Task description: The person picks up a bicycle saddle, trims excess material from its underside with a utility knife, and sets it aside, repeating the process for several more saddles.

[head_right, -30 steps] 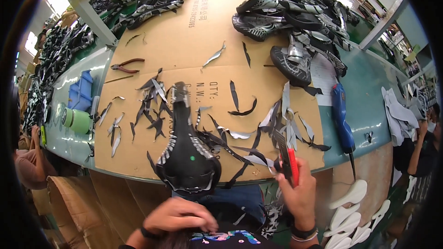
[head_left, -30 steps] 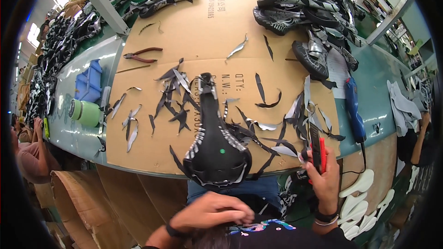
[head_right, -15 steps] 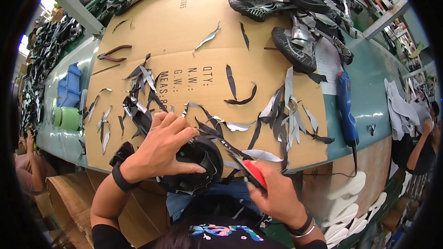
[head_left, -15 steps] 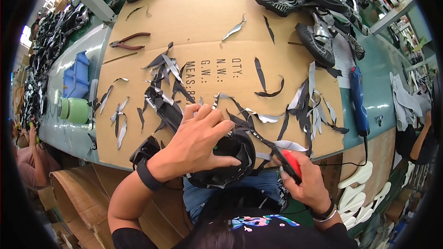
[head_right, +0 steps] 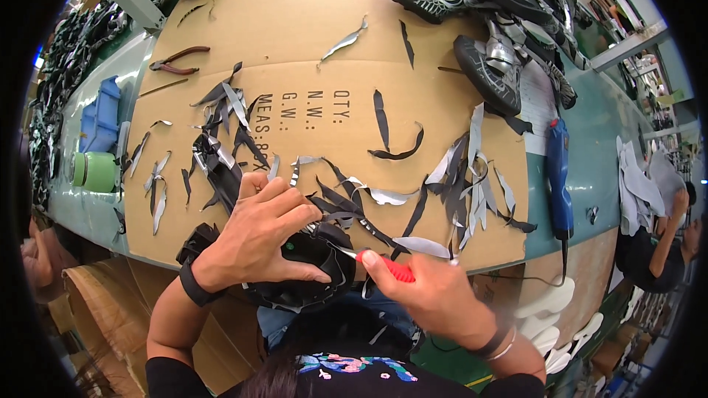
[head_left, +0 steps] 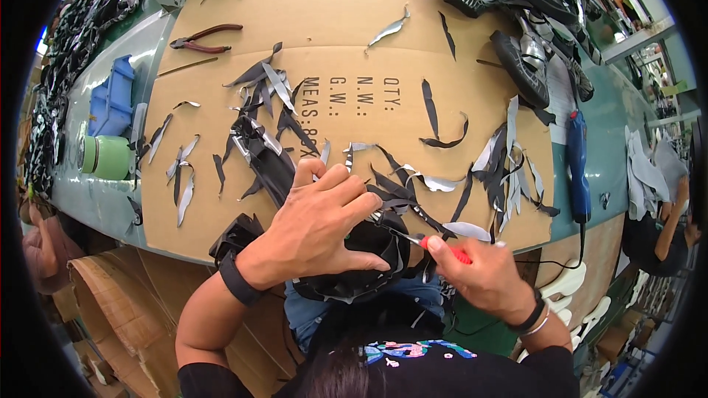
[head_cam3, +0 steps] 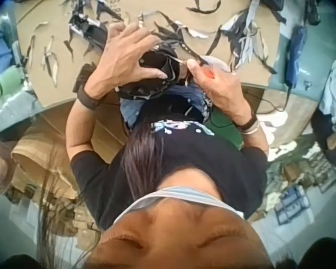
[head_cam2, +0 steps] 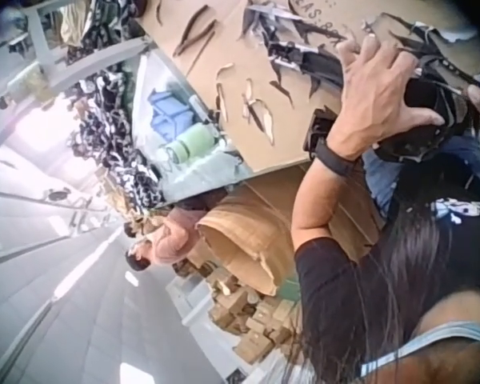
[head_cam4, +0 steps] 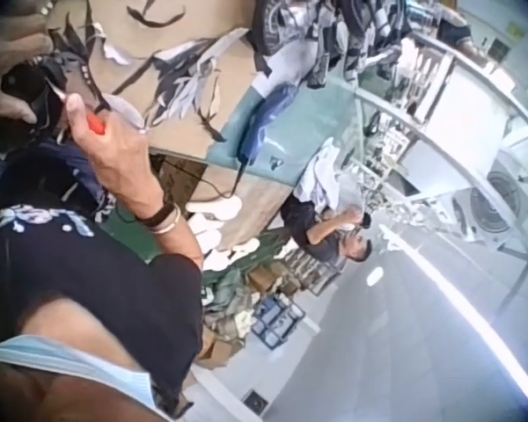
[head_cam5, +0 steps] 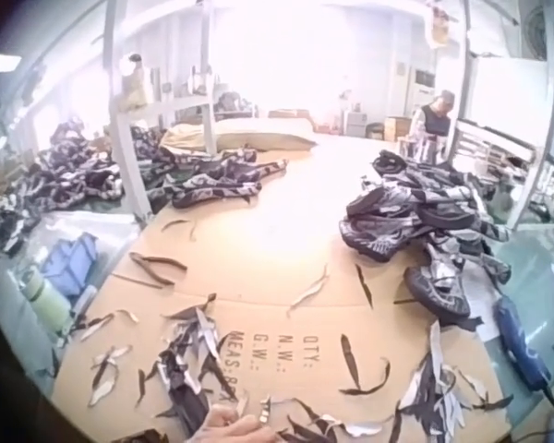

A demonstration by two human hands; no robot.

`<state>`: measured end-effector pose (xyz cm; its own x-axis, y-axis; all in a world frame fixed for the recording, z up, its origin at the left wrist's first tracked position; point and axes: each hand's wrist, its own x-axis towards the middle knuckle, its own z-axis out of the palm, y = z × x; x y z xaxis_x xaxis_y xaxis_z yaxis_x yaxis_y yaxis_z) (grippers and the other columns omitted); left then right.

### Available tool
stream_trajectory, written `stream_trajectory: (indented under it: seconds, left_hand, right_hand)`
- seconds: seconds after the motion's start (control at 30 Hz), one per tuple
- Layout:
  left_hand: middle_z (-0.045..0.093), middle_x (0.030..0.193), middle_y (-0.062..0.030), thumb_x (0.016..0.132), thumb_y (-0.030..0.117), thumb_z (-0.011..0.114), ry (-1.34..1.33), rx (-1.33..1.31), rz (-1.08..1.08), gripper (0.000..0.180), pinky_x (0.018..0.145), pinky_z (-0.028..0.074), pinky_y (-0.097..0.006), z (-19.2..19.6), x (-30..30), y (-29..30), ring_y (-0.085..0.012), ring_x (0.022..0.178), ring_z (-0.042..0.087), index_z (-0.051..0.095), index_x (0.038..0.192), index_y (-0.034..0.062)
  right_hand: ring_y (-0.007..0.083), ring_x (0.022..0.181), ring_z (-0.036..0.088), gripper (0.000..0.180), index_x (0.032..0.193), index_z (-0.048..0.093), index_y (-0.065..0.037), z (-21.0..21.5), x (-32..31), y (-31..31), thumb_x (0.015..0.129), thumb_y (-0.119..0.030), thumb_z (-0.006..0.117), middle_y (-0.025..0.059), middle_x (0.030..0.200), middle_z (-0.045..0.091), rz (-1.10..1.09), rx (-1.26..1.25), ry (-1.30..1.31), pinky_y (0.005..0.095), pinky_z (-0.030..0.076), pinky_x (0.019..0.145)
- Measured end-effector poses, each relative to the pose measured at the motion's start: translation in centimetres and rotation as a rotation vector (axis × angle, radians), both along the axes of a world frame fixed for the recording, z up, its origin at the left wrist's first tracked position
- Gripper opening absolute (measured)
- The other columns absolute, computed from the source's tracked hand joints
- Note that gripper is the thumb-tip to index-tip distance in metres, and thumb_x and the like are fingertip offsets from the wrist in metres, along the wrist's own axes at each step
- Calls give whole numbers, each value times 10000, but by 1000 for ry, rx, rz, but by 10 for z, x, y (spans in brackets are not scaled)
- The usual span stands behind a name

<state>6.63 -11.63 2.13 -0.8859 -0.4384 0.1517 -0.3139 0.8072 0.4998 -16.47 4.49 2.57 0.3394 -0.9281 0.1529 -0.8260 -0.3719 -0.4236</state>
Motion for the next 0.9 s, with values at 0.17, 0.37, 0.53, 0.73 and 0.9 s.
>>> stream_trajectory:
  seconds: [0.17, 0.37, 0.53, 0.73, 0.9]
  left_hand:
    - [516, 845, -28, 573, 644, 780, 15, -26, 34, 687, 851, 306, -383, 0, -2, 2, -223, 868, 480, 629, 953, 92]
    - [526, 881, -33, 605, 511, 810, -86, -39, 141, 574, 872, 296, -409, 24, 4, 25, -224, 922, 481, 611, 959, 106]
    - [501, 894, -54, 607, 438, 825, -195, -97, 274, 560, 892, 265, -427, 48, -2, 54, -243, 956, 458, 586, 998, 115]
    - [484, 888, -46, 587, 425, 834, -183, -93, 379, 568, 884, 258, -431, 45, 6, 56, -245, 941, 442, 607, 1011, 122]
    - [492, 907, -64, 587, 409, 838, -182, -58, 393, 555, 882, 260, -433, 47, 1, 53, -261, 969, 449, 604, 998, 119]
  right_hand:
    - [343, 614, 616, 840, 1471, 320, -91, -6, 36, 53, 755, -35, 755, 154, 861, 627, -250, 270, -143, 407, 487, 493]
    - [363, 923, 689, 642, 1349, 441, -36, 0, 39, 62, 780, -70, 736, 206, 1149, 647, -420, 231, -377, 367, 572, 775]
    - [362, 956, 672, 590, 1303, 461, 36, 5, 54, -8, 757, 47, 685, 221, 1150, 627, -365, -17, -553, 363, 547, 803]
    - [365, 904, 657, 540, 1274, 493, 55, 5, 61, -33, 772, 59, 691, 237, 1110, 631, -216, -164, -447, 397, 542, 762]
    - [347, 875, 669, 473, 1221, 520, 46, 6, 62, -41, 789, 20, 709, 218, 1063, 650, -250, -92, -530, 383, 541, 750]
